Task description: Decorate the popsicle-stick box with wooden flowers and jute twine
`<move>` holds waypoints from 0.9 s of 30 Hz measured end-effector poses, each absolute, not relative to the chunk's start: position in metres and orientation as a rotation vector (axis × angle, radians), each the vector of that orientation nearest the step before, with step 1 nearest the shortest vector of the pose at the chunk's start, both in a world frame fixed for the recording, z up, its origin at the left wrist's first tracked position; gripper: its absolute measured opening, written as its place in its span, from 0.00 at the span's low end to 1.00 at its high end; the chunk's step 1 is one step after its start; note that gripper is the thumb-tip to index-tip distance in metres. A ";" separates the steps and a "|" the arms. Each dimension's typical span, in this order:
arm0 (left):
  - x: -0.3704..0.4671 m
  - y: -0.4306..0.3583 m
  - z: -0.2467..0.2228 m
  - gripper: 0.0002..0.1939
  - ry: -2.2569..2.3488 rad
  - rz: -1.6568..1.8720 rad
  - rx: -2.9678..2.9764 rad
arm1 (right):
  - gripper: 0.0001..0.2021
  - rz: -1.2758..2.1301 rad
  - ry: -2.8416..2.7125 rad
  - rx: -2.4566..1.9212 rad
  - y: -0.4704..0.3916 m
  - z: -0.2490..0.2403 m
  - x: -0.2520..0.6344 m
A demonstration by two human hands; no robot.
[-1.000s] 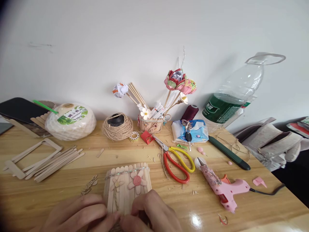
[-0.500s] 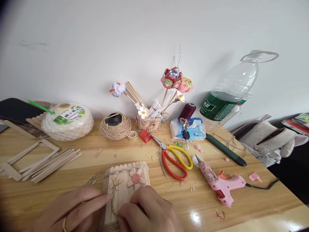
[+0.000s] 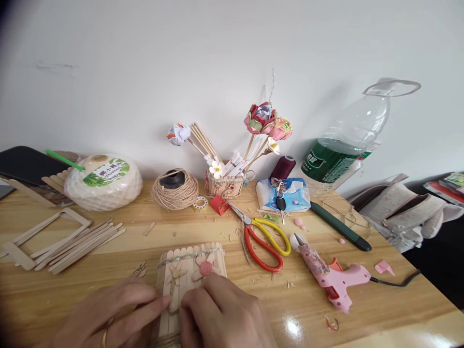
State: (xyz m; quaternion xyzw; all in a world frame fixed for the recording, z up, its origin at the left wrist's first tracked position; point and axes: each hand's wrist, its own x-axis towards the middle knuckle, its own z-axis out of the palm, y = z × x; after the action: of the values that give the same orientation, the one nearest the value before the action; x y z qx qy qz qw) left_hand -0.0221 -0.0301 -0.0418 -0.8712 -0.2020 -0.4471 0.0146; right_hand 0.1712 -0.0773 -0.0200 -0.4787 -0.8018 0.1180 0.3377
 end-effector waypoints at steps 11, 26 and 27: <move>-0.015 -0.027 -0.033 0.17 -0.579 -1.485 -2.664 | 0.10 0.187 -2.125 -1.274 -0.073 -0.020 0.171; -0.017 -0.043 -0.038 0.11 -0.761 -1.266 -2.905 | 0.09 0.700 -2.203 -1.248 -0.078 0.001 0.181; -0.017 -0.043 -0.038 0.11 -0.735 -1.253 -2.907 | 0.09 0.715 -2.196 -1.265 -0.080 0.002 0.182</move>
State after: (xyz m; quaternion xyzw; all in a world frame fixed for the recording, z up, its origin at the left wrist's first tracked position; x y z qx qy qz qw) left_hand -0.0172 -0.0435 -0.0377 -0.8932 -0.2259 -0.3850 -0.0543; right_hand 0.1819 -0.0795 0.0018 -0.4650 -0.8071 0.2629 0.2516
